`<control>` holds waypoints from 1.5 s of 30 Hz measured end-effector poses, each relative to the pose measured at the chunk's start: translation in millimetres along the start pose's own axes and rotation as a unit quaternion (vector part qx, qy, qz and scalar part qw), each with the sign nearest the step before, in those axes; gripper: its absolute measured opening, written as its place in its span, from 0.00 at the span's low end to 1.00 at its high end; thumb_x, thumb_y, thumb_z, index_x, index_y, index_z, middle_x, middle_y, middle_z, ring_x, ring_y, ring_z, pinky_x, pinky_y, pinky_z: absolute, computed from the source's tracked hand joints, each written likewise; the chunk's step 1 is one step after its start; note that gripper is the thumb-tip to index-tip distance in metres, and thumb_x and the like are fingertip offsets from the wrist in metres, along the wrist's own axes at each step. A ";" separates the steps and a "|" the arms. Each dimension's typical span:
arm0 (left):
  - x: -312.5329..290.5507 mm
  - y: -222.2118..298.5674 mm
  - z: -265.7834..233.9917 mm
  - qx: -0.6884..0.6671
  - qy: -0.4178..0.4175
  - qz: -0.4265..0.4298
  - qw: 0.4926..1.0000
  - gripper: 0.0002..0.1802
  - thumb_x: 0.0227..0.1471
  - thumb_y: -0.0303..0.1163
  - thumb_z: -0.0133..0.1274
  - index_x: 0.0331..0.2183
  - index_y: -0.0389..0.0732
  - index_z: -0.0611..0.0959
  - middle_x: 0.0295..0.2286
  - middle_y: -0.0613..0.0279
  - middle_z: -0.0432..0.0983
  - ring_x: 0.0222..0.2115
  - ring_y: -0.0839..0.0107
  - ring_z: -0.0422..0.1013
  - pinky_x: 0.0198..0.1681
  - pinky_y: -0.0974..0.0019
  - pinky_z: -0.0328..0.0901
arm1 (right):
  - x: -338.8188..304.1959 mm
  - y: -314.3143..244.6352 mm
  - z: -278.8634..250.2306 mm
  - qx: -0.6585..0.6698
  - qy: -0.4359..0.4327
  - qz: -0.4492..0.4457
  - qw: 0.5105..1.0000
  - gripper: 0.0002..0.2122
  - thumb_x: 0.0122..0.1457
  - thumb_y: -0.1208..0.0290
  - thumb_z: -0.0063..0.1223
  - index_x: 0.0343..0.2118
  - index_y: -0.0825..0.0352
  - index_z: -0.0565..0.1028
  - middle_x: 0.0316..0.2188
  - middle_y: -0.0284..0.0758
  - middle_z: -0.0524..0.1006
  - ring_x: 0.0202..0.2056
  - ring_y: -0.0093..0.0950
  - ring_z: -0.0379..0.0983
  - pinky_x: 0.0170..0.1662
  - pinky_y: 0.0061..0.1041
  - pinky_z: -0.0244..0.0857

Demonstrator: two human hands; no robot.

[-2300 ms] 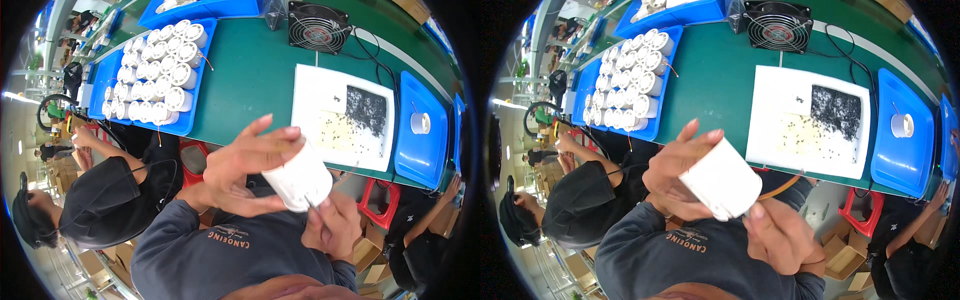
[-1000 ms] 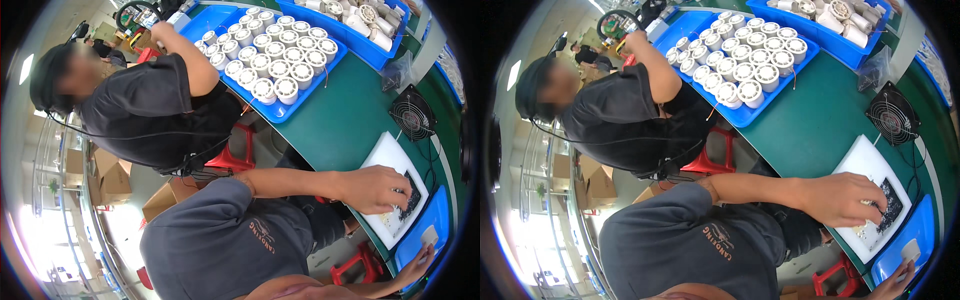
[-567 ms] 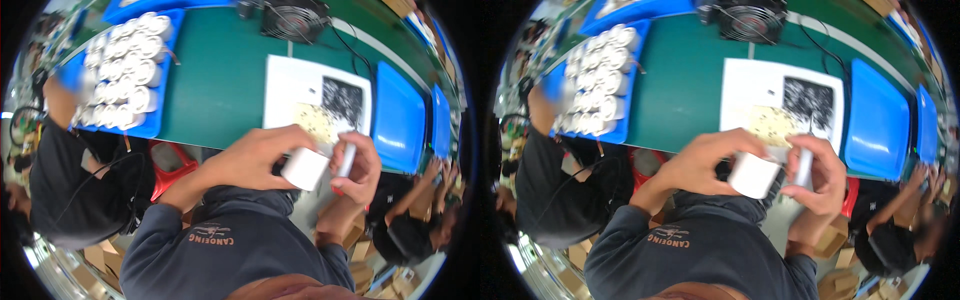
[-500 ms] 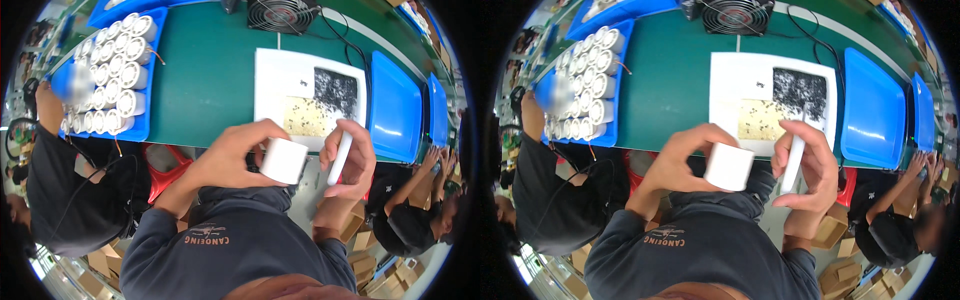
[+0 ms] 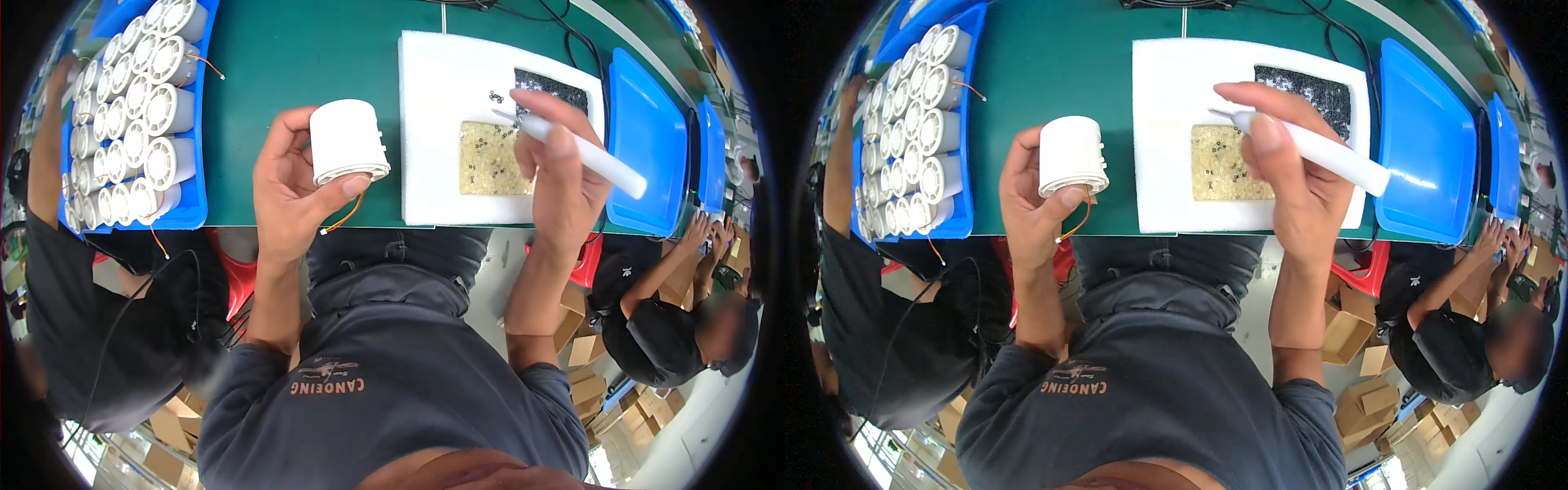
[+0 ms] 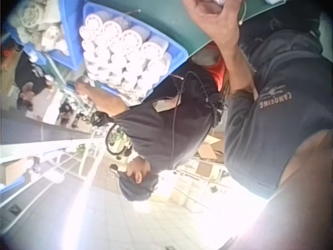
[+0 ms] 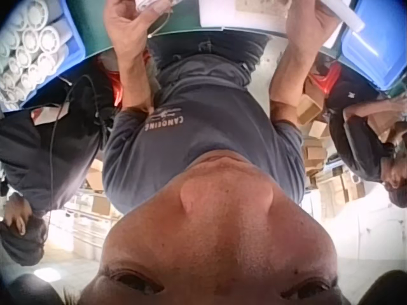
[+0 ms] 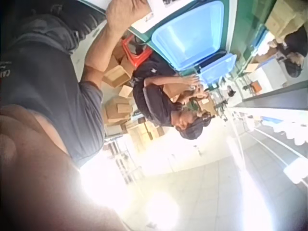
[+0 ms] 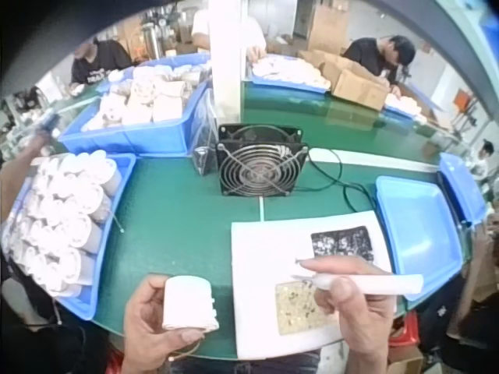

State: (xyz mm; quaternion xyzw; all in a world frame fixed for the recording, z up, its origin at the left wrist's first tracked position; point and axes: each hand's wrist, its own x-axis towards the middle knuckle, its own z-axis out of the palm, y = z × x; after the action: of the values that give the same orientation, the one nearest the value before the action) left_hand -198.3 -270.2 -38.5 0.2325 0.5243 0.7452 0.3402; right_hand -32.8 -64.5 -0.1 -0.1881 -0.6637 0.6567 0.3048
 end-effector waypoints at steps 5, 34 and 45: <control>1.2 -1.2 -3.8 -0.006 0.004 0.003 1.000 0.32 0.43 0.18 0.66 0.50 0.31 0.70 0.43 0.54 0.75 0.44 0.69 0.75 0.49 0.65 0.71 | 7.7 8.9 25.7 -0.129 0.067 -0.039 0.989 0.12 0.56 0.81 0.61 0.44 0.73 0.78 0.32 0.34 0.80 0.34 0.19 0.76 0.38 0.17 0.68; 1.2 -1.9 -4.9 -0.001 -0.016 0.014 1.000 0.32 0.45 0.19 0.65 0.51 0.32 0.70 0.44 0.55 0.74 0.44 0.70 0.74 0.48 0.67 0.70 | 10.8 7.5 27.0 -0.157 0.038 0.036 0.986 0.09 0.57 0.79 0.59 0.40 0.74 0.80 0.32 0.35 0.82 0.33 0.19 0.77 0.39 0.18 0.70; 1.2 -3.8 -7.6 -0.012 0.003 0.015 1.000 0.35 0.46 0.19 0.63 0.55 0.29 0.68 0.49 0.50 0.72 0.49 0.65 0.73 0.54 0.62 0.67 | -2.7 8.5 -12.8 -0.111 0.162 -0.049 0.979 0.08 0.60 0.80 0.57 0.42 0.75 0.79 0.31 0.36 0.80 0.33 0.20 0.76 0.37 0.18 0.70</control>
State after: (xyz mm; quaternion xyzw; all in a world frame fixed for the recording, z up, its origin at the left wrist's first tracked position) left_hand -203.5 -273.2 -44.7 0.2336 0.5128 0.7574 0.3299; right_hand -23.7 -56.0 -9.5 -0.2923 -0.6823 0.5243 0.4173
